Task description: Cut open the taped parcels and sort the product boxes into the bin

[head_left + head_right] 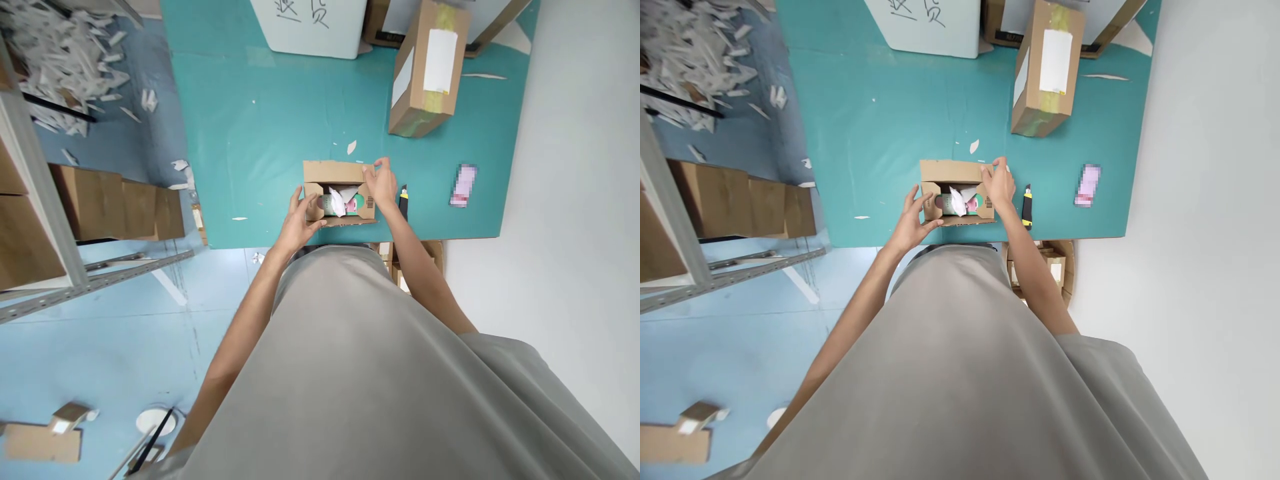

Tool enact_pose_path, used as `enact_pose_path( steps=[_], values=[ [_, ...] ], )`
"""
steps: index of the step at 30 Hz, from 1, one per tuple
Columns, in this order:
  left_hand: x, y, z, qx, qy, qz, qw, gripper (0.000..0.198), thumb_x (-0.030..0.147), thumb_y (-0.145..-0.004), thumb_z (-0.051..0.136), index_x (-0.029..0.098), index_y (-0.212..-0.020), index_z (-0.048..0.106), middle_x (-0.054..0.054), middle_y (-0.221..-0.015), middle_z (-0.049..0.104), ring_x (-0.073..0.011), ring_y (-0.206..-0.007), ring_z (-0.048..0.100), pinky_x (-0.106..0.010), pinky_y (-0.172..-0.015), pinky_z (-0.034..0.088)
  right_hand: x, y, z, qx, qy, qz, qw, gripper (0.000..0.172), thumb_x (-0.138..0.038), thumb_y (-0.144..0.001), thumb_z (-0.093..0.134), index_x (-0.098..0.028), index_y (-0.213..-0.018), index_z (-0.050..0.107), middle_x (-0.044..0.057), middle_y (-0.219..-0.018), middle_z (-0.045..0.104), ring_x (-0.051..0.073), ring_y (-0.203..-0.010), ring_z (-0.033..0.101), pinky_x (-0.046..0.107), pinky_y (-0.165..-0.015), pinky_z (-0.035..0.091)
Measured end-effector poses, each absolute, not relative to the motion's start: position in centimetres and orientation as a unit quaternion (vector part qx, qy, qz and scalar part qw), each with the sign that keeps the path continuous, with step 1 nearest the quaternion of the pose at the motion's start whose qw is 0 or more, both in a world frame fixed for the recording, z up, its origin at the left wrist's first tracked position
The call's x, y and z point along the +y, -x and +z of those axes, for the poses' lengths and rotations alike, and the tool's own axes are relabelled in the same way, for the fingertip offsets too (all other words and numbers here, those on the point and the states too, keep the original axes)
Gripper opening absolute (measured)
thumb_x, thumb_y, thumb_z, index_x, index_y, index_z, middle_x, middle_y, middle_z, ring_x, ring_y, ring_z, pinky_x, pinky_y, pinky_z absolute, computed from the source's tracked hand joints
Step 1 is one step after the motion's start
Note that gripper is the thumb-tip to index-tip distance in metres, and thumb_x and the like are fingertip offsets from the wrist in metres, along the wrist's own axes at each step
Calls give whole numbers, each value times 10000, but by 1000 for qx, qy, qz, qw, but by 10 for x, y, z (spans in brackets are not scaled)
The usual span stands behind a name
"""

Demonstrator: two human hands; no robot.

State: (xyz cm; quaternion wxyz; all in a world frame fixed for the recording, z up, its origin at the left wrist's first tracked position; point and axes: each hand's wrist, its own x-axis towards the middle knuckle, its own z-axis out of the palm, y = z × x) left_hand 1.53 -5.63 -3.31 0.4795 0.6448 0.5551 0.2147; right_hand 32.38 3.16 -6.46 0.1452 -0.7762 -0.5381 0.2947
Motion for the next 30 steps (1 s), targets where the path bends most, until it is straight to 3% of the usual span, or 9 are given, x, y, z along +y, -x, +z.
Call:
enact_pose_path(
  steps=[7,12,15,17,19,22,30],
  values=[
    [-65,-19,-9,557,-648,188,484,808,779,-1012,721,229,-1598,645,-232,-1892,334,-413,-1758,358,-631,-1407,340,27,-313,-45,-549,764,313,128,532,-682,-1190,377,-270,-1359,669,167,-1254,790,406,-1238,754,602,-1079,603],
    [-51,-29,-2,527,-712,166,433,571,422,-997,705,232,-1535,712,-146,-1821,506,-407,-1787,285,-668,-1426,292,11,-311,-36,-598,733,286,153,554,-697,-1113,593,-261,-1448,661,185,-1468,707,389,-1337,709,581,-1118,622],
    [-33,-46,-1,485,-759,139,411,563,246,-907,623,219,-1446,782,-131,-1649,692,-393,-1656,520,-633,-1413,343,-9,-302,-26,-641,713,256,122,740,-644,-1032,749,-214,-1609,579,262,-1695,520,451,-1487,607,651,-1197,577],
    [-22,-57,1,464,-782,97,405,533,214,-899,568,202,-1369,820,-146,-1434,813,-382,-1434,711,-625,-1397,359,-19,-298,-20,-650,708,259,97,835,-560,-1022,770,-196,-1715,481,289,-1791,390,488,-1552,543,706,-1233,535],
    [-16,-61,4,451,-801,53,390,468,228,-920,541,187,-1269,849,-156,-1213,857,-383,-1245,785,-638,-1395,338,-26,-300,-15,-648,706,272,84,892,-484,-1014,771,-202,-1777,406,286,-1822,341,505,-1570,526,716,-1233,535],
    [-21,-49,15,457,-815,39,354,390,282,-940,553,195,-1169,857,-157,-1079,833,-403,-1182,781,-661,-1404,290,-32,-321,-9,-646,701,284,106,870,-443,-1013,756,-243,-1788,414,245,-1804,410,492,-1530,585,670,-1195,588],
    [-52,-5,38,531,-762,112,354,437,365,-1100,413,276,-1220,824,-103,-1190,839,-341,-1203,759,-609,-1389,336,-57,-372,-1,-576,752,300,116,582,-392,-1053,637,-162,-1587,669,228,-1465,743,419,-1198,784,660,-1137,617]
  ],
)
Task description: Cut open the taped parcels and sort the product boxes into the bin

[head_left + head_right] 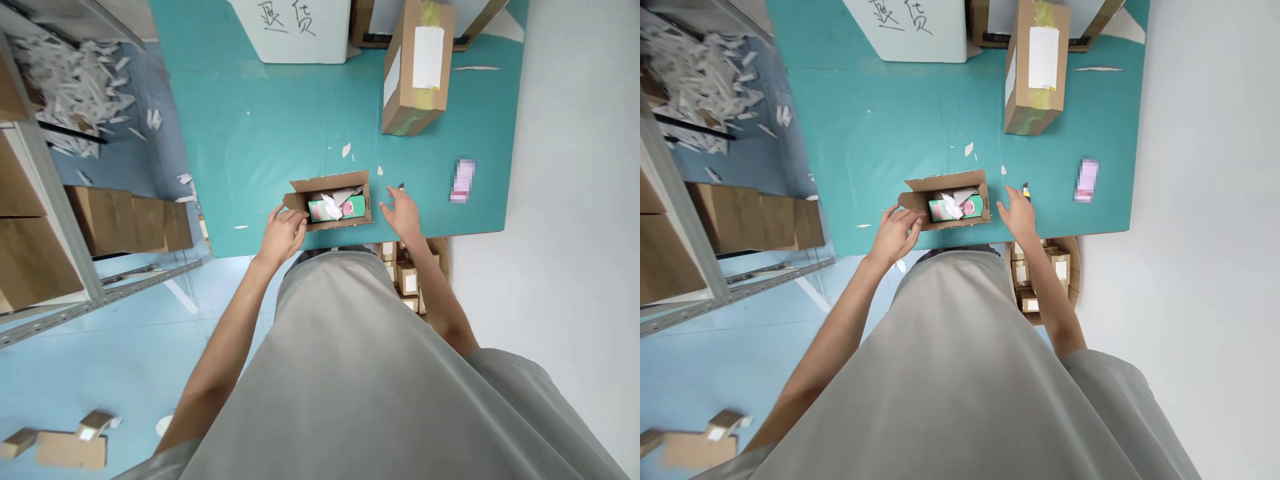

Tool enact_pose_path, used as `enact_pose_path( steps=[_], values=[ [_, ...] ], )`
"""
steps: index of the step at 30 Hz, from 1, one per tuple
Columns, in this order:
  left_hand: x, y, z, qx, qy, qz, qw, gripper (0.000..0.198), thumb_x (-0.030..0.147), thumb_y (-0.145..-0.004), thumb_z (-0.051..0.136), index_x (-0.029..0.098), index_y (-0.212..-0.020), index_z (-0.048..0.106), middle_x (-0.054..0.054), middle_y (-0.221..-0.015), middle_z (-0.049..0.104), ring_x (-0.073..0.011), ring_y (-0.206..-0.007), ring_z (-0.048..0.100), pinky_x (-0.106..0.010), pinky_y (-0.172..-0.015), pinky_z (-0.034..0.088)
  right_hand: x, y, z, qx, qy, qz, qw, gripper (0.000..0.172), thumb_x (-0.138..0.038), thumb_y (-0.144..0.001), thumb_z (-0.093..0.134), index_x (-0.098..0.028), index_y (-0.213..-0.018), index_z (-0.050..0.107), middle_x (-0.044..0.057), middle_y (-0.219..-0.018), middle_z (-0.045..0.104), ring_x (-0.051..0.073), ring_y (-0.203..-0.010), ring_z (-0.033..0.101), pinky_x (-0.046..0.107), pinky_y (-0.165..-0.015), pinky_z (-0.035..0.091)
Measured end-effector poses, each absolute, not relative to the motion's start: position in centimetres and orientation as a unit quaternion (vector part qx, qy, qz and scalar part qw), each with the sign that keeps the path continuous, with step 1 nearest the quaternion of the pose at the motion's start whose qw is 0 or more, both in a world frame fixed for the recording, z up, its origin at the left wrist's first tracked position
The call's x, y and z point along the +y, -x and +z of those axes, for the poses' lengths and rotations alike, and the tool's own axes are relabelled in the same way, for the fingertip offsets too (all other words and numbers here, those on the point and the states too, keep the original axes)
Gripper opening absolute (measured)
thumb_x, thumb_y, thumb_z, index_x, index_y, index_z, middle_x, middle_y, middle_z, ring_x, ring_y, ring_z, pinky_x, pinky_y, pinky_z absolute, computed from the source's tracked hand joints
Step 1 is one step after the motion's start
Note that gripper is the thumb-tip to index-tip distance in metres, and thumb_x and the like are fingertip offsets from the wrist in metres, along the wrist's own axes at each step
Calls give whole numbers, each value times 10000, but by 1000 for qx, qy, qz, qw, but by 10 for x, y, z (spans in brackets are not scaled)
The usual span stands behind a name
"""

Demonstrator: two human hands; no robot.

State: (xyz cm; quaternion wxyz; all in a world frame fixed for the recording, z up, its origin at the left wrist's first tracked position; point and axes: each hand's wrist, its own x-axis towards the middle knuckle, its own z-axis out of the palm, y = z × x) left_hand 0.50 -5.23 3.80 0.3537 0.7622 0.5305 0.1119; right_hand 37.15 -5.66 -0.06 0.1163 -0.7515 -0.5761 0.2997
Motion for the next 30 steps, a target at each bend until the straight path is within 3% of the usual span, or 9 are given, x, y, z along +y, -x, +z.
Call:
enact_pose_path(
  steps=[4,9,14,20,26,30],
  values=[
    [-50,-30,44,539,-745,122,374,383,337,-1109,469,275,-1291,800,-106,-1314,827,-344,-1290,732,-580,-1339,398,-64,-359,15,-583,739,292,169,493,-453,-1117,571,-205,-1518,714,179,-1383,787,357,-1099,790,567,-1074,652],
    [-32,-80,41,548,-785,65,282,446,166,-1045,524,203,-1433,741,-216,-1464,732,-416,-1328,705,-595,-1177,506,-71,-331,39,-612,710,299,178,464,-478,-1167,519,-254,-1521,719,148,-1335,783,347,-1144,776,517,-1057,654],
    [-6,-120,1,491,-824,-70,274,477,206,-1010,649,211,-1479,733,-228,-1345,745,-389,-1119,784,-498,-949,607,-78,-313,42,-616,703,312,170,452,-427,-1164,521,-282,-1546,714,141,-1303,775,366,-1189,762,546,-1069,655],
    [15,-130,-31,467,-824,-155,282,453,228,-1026,630,182,-1454,770,-237,-1139,816,-395,-1080,804,-493,-934,599,-88,-310,35,-614,703,312,180,440,-377,-1143,547,-289,-1533,730,133,-1325,783,365,-1186,767,541,-1041,666],
    [5,-108,7,498,-802,-75,319,327,154,-1053,597,205,-1215,876,-223,-1200,813,-413,-1077,812,-511,-944,585,-88,-314,37,-606,708,311,184,422,-376,-1139,563,-285,-1507,748,126,-1279,794,357,-1159,776,524,-1016,675],
    [-23,-77,50,524,-759,69,381,365,190,-1037,674,314,-1329,855,-109,-1274,825,-343,-1105,813,-444,-960,606,-81,-307,53,-594,687,366,202,439,-433,-1098,663,-304,-1507,754,100,-1279,805,311,-1018,789,504,-974,699]
  ],
)
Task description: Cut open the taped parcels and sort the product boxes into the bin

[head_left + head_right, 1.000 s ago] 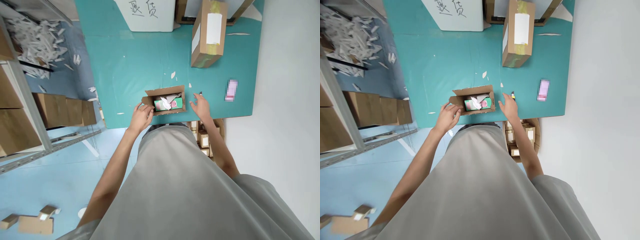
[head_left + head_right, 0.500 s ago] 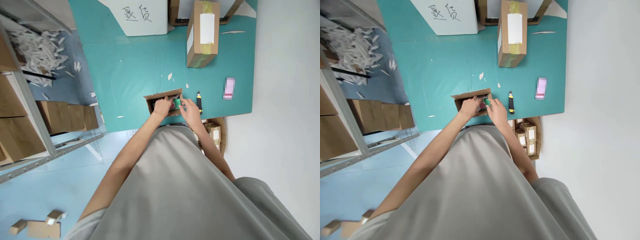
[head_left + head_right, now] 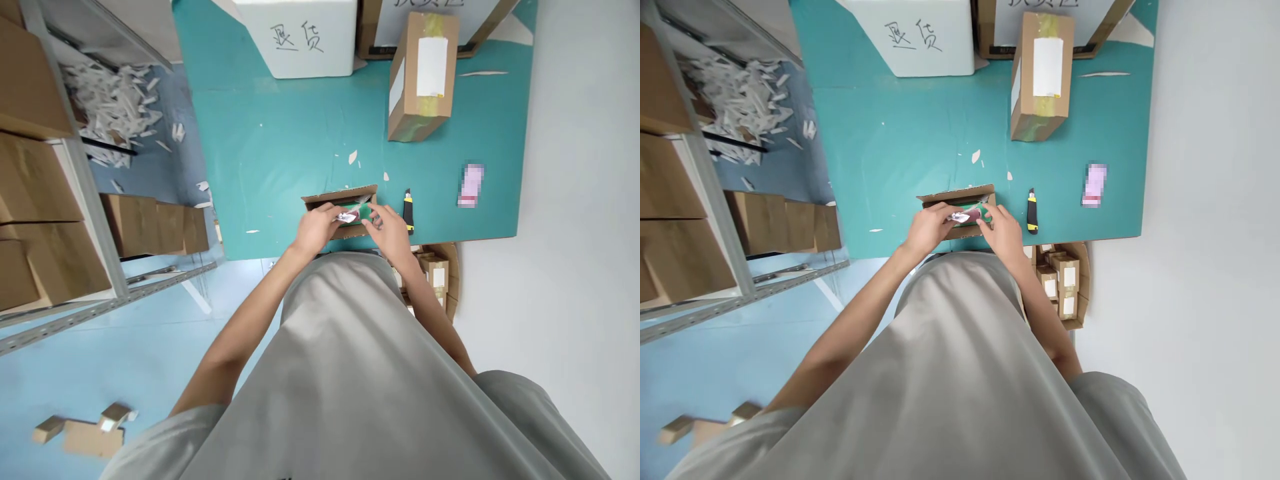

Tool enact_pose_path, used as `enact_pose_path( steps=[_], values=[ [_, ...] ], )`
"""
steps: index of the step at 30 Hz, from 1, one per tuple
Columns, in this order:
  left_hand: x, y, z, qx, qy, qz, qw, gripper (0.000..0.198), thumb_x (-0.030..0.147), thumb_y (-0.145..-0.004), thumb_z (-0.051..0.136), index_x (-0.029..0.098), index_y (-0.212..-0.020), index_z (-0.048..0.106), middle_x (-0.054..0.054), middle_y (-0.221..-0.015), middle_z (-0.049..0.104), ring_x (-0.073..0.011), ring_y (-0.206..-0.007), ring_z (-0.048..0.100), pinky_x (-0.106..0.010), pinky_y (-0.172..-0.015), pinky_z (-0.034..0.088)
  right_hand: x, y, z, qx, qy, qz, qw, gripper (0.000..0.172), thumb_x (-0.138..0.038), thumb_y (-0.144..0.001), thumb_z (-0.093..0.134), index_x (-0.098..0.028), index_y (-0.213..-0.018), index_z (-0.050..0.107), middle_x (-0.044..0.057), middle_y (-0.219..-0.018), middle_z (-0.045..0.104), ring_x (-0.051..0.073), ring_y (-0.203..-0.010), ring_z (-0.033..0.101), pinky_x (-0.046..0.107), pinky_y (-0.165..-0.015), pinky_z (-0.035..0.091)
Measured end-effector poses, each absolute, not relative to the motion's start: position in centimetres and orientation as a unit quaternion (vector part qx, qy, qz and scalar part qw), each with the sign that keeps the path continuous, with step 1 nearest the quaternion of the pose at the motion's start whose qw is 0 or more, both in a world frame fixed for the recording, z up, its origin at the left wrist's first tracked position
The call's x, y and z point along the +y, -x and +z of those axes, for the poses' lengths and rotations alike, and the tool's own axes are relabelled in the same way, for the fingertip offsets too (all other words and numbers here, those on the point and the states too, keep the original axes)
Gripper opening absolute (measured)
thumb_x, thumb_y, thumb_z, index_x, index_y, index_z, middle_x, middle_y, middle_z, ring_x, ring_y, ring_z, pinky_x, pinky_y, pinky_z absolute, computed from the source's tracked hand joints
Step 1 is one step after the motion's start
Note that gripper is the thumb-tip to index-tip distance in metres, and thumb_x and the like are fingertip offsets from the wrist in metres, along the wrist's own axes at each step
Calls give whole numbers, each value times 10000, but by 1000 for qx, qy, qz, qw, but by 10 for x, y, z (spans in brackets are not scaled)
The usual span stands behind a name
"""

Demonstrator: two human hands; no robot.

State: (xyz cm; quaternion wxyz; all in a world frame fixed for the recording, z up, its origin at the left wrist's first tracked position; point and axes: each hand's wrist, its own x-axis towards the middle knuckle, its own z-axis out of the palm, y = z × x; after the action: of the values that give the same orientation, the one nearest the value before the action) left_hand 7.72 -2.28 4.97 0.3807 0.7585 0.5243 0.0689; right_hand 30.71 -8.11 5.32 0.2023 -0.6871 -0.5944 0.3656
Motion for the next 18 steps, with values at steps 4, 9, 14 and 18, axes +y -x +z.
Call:
enact_pose_path(
  steps=[4,9,14,18],
  values=[
    [-50,-42,80,547,-670,185,466,352,333,-1040,722,307,-1374,832,-65,-1219,842,-275,-1013,805,-403,-965,638,-71,-283,78,-588,610,475,239,530,-505,-1033,758,-338,-1537,745,76,-1338,809,266,-966,798,454,-903,725],
    [-78,-3,97,555,-563,276,546,421,462,-1064,687,276,-1432,768,-95,-1368,809,-280,-1167,806,-408,-1055,645,-55,-233,101,-629,564,481,234,352,-496,-1075,686,-306,-1325,844,77,-1191,837,270,-987,801,433,-896,707],
    [-97,52,91,620,-489,338,512,423,578,-1069,696,244,-1329,725,-55,-1106,813,-233,-936,835,-336,-840,636,-45,-173,111,-664,513,497,224,396,-492,-1102,650,-296,-1411,802,74,-1206,839,254,-996,789,410,-886,689],
    [-101,140,57,741,-423,379,359,379,526,-1033,783,200,-1211,708,-55,-1161,777,-180,-848,791,-307,-737,577,-45,-137,117,-682,494,503,196,415,-456,-1111,649,-274,-1461,778,81,-1237,838,240,-997,778,419,-936,674]
  ],
)
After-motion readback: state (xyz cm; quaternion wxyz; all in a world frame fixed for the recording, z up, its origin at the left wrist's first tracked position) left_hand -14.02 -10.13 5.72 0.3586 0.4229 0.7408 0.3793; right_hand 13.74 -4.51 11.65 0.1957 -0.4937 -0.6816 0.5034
